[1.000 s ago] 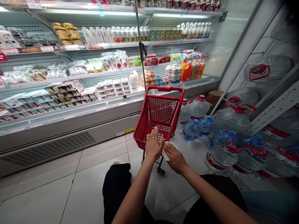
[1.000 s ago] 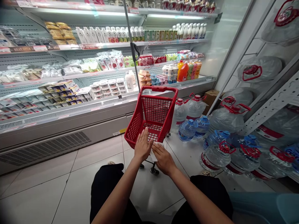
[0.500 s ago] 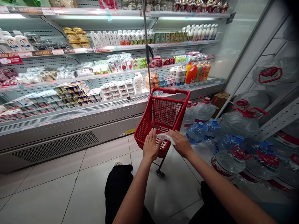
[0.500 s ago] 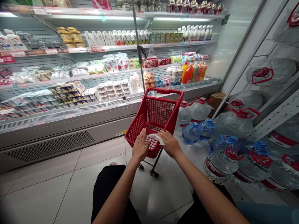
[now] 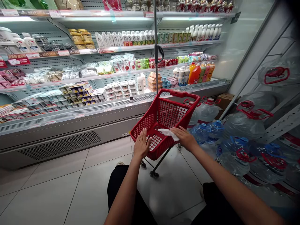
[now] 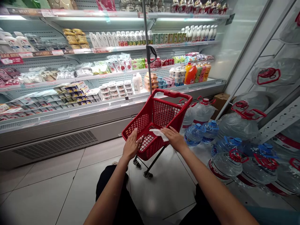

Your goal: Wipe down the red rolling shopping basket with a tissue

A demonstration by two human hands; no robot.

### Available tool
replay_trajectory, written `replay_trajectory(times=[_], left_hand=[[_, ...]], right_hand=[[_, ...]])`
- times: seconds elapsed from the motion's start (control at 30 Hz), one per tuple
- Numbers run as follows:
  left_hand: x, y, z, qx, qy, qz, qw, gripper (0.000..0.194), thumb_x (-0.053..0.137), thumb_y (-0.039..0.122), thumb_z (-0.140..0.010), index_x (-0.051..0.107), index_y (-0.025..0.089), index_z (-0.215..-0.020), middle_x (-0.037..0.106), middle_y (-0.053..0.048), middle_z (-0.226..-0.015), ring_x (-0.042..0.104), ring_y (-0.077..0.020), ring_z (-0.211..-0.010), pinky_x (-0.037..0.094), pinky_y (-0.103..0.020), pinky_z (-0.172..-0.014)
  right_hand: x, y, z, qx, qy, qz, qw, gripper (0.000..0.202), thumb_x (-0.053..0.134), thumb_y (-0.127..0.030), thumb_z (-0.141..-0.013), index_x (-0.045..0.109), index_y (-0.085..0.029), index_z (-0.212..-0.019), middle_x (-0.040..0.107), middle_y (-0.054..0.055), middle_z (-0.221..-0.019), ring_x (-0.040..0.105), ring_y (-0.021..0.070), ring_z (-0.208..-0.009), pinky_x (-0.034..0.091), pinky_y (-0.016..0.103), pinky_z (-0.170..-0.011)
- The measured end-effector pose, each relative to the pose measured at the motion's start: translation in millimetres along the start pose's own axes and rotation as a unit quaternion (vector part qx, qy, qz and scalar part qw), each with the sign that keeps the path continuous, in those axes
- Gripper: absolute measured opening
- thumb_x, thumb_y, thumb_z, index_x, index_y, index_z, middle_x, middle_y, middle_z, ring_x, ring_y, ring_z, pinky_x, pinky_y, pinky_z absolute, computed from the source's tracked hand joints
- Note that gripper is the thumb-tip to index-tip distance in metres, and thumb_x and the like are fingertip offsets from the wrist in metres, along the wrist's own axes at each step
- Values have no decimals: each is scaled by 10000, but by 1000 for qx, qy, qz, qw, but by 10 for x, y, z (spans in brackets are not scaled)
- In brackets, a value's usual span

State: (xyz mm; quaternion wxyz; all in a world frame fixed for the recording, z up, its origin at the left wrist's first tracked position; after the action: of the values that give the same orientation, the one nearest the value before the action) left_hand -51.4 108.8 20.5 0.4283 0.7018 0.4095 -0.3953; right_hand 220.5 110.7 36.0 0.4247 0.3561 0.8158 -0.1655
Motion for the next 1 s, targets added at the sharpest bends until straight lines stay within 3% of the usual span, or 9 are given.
replay_trajectory(times=[0.07,0.13,0.3,0.4,0.5,0.63,0.73,0.83,1.0], left_hand=[[-44,-72,-25,-16,7,-24,1000,704,181,578,-1084,132,196,-1673,276,-95,-1709,246,-223,-1583,271,-464,-1280],[-67,-57,-31,-30,17,-47,998,705,205,583,-1081,142,208,-1674,288,-99,-1704,263,-236,-1578,270,-483,-1278],[-29,352,77,16,38,-61,997,712,243,582,-1075,69,254,-1682,235,-47,-1724,240,-204,-1586,206,-452,-1304],[-46,453,150,24,51,-63,996,744,269,591,-1068,22,251,-1682,219,-48,-1728,232,-213,-1589,211,-458,-1303],[-116,342,179,29,58,-69,996,759,285,587,-1067,13,235,-1682,217,-59,-1728,231,-219,-1589,208,-454,-1303],[-237,74,175,21,64,-80,995,729,282,561,-1075,43,238,-1683,230,-56,-1725,235,-220,-1588,200,-454,-1305],[-278,45,139,11,63,-89,994,713,275,554,-1077,59,246,-1683,237,-49,-1723,237,-228,-1587,181,-475,-1310],[-221,304,56,35,56,-80,995,735,295,572,-1071,39,256,-1682,220,-35,-1727,234,-222,-1588,165,-467,-1316],[-38,785,-72,86,33,-56,994,776,355,591,-1055,6,291,-1680,223,-24,-1725,247,-218,-1584,194,-454,-1308]], right_hand=[[-12,70,-5,24,-4,15,1000,675,397,-45,-951,373,-211,-1605,552,63,-1549,524,195,-1421,363,484,-1256],[27,-68,-20,39,2,25,999,686,396,-36,-938,373,-187,-1606,524,83,-1570,491,212,-1450,372,482,-1250],[254,-890,-172,-18,2,-7,1000,658,392,-38,-952,384,-157,-1599,507,99,-1581,445,226,-1483,404,471,-1237],[300,-1167,-247,-55,4,-43,998,623,417,-54,-974,413,-182,-1584,531,90,-1563,448,213,-1481,429,459,-1221],[213,-1039,-198,-83,6,-50,995,628,443,-51,-978,411,-208,-1585,540,75,-1557,465,198,-1468,433,450,-1218],[-65,-368,3,-40,18,-3,999,717,381,-5,-968,300,-250,-1637,504,45,-1584,480,194,-1458,418,452,-1230],[-217,8,104,16,28,35,999,726,348,-3,-972,279,-264,-1645,488,48,-1594,487,216,-1455,406,481,-1236],[-150,-59,52,39,30,48,998,687,379,-29,-977,305,-201,-1638,487,103,-1590,467,255,-1470,389,515,-1242],[223,-602,-179,-4,8,27,1000,618,434,-102,-1001,341,-109,-1612,462,145,-1604,415,263,-1503,386,489,-1244]])
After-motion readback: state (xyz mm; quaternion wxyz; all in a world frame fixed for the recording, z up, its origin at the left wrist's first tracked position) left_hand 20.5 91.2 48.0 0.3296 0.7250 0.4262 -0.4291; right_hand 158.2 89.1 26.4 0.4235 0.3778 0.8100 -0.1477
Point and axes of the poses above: each hand's wrist, its own z-axis away from the middle knuckle, its own x-axis out of the palm, y = z × x, the point moved 6 cm from there along -z, towards the middle knuckle
